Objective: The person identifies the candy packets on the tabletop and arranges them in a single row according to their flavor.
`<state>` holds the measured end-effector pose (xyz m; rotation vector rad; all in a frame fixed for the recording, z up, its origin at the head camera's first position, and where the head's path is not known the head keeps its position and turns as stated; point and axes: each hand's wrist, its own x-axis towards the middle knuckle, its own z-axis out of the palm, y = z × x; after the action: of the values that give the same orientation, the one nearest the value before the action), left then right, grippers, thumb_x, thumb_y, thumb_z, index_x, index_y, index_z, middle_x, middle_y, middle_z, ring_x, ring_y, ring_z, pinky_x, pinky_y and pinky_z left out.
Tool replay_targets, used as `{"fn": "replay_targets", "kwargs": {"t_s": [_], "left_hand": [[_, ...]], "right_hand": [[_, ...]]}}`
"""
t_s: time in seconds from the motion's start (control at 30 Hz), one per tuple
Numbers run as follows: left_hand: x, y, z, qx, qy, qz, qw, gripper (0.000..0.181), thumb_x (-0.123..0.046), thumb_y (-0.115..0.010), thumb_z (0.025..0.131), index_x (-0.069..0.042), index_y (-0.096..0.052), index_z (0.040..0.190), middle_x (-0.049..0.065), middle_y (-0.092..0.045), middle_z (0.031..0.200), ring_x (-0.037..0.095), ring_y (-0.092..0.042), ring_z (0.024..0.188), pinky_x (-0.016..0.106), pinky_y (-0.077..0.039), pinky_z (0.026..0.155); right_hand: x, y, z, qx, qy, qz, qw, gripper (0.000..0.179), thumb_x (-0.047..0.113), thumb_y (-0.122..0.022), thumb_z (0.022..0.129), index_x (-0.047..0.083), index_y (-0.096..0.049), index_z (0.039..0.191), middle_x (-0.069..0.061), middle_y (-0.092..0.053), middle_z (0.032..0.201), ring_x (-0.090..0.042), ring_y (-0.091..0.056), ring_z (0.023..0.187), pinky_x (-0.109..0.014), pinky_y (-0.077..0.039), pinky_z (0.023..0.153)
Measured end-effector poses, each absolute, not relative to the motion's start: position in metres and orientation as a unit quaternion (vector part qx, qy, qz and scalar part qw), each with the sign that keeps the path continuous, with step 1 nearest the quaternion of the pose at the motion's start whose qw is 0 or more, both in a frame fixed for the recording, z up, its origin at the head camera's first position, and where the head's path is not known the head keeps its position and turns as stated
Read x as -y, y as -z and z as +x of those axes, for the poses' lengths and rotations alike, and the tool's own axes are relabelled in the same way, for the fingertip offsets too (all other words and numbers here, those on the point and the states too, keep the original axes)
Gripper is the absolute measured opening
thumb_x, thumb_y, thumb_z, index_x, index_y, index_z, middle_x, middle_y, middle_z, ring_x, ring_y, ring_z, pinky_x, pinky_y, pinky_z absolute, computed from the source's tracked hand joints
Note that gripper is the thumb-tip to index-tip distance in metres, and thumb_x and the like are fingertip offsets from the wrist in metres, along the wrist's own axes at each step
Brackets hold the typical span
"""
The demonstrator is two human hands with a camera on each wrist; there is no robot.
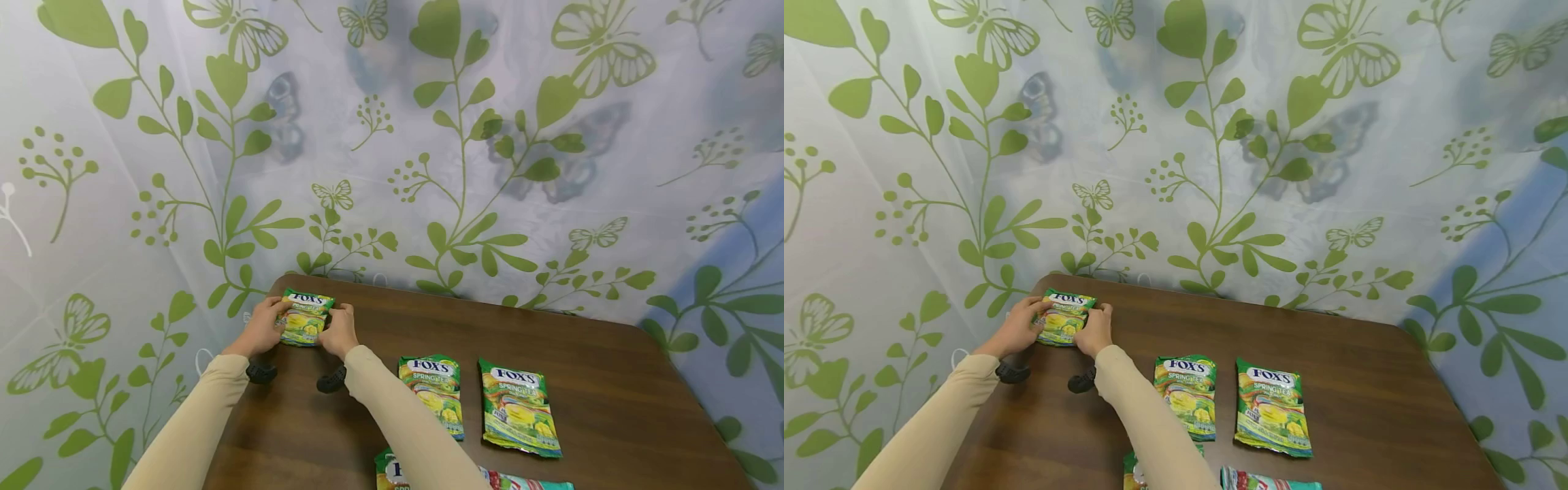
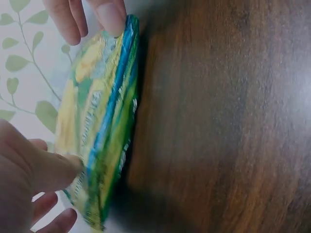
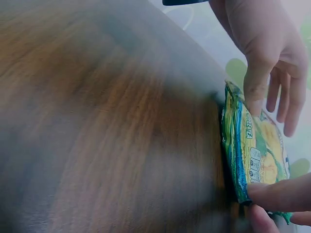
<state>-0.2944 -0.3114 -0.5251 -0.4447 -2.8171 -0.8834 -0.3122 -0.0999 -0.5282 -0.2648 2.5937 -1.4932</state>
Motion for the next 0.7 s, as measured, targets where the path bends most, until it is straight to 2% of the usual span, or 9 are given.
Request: {"fn": "replay_targets", "kwargs": {"t_s": [0.13,0.27,0.4,0.47,0.57,0.6,0.7], "left_hand": [[0.303,0.517,-0.288,0.938,0.293,-0.168,0.083,0.048,0.015,-0.067,0.097,0.013,-0.059,0.145,0.045,-0.043,0.153,0.066,-0.040,0.140,0.076,-0.040,0.109],[0.295,0.510,-0.281,0.927,0.311,-0.183,0.106,0.050,0.012,-0.074,0.096,0.012,-0.060,0.144,0.043,-0.045,0.150,0.064,-0.045,0.134,0.073,-0.046,0.101],[0.295,0.517,-0.279,0.909,0.340,-0.202,0.133,0.051,0.003,-0.078,0.097,0.007,-0.062,0.145,0.042,-0.048,0.147,0.065,-0.046,0.130,0.076,-0.045,0.098],[0.302,0.537,-0.287,0.896,0.352,-0.217,0.159,0.051,-0.009,-0.077,0.102,-0.001,-0.062,0.149,0.036,-0.052,0.148,0.061,-0.045,0.135,0.073,-0.043,0.106],[0.305,0.550,-0.289,0.885,0.363,-0.230,0.178,0.052,-0.024,-0.076,0.105,-0.007,-0.062,0.151,0.030,-0.056,0.146,0.057,-0.047,0.134,0.073,-0.042,0.106],[0.306,0.556,-0.290,0.882,0.363,-0.233,0.189,0.052,-0.028,-0.076,0.106,-0.009,-0.062,0.152,0.027,-0.058,0.145,0.055,-0.048,0.134,0.069,-0.043,0.108],[0.295,0.535,-0.269,0.884,0.365,-0.230,0.178,0.052,-0.020,-0.078,0.102,-0.005,-0.063,0.149,0.029,-0.059,0.142,0.058,-0.050,0.130,0.076,-0.043,0.102]], "right_hand": [[0.093,0.513,-0.296,-0.852,0.510,-0.094,0.073,0.067,-0.010,-0.082,0.090,-0.018,-0.053,0.150,-0.030,-0.031,0.167,-0.039,-0.061,0.127,-0.047,-0.059,0.098],[0.085,0.508,-0.289,-0.853,0.507,-0.105,0.062,0.070,-0.010,-0.086,0.088,-0.013,-0.056,0.151,-0.029,-0.032,0.167,-0.036,-0.066,0.118,-0.043,-0.061,0.092],[0.078,0.506,-0.282,-0.852,0.505,-0.126,0.059,0.072,-0.009,-0.088,0.086,-0.006,-0.060,0.152,-0.029,-0.031,0.167,-0.035,-0.067,0.117,-0.042,-0.062,0.089],[0.074,0.503,-0.278,-0.851,0.504,-0.137,0.058,0.073,-0.009,-0.087,0.086,-0.003,-0.059,0.153,-0.029,-0.031,0.167,-0.036,-0.067,0.118,-0.042,-0.062,0.088],[0.066,0.498,-0.268,-0.848,0.506,-0.149,0.062,0.075,-0.008,-0.088,0.087,-0.001,-0.057,0.156,-0.027,-0.033,0.166,-0.038,-0.067,0.120,-0.041,-0.062,0.088],[0.063,0.496,-0.265,-0.848,0.504,-0.152,0.063,0.076,-0.007,-0.088,0.088,0.000,-0.056,0.156,-0.026,-0.035,0.165,-0.039,-0.067,0.120,-0.040,-0.062,0.087],[0.055,0.490,-0.254,-0.848,0.500,-0.162,0.066,0.079,-0.005,-0.090,0.087,0.002,-0.055,0.158,-0.024,-0.038,0.162,-0.041,-0.067,0.120,-0.039,-0.062,0.087]]}}
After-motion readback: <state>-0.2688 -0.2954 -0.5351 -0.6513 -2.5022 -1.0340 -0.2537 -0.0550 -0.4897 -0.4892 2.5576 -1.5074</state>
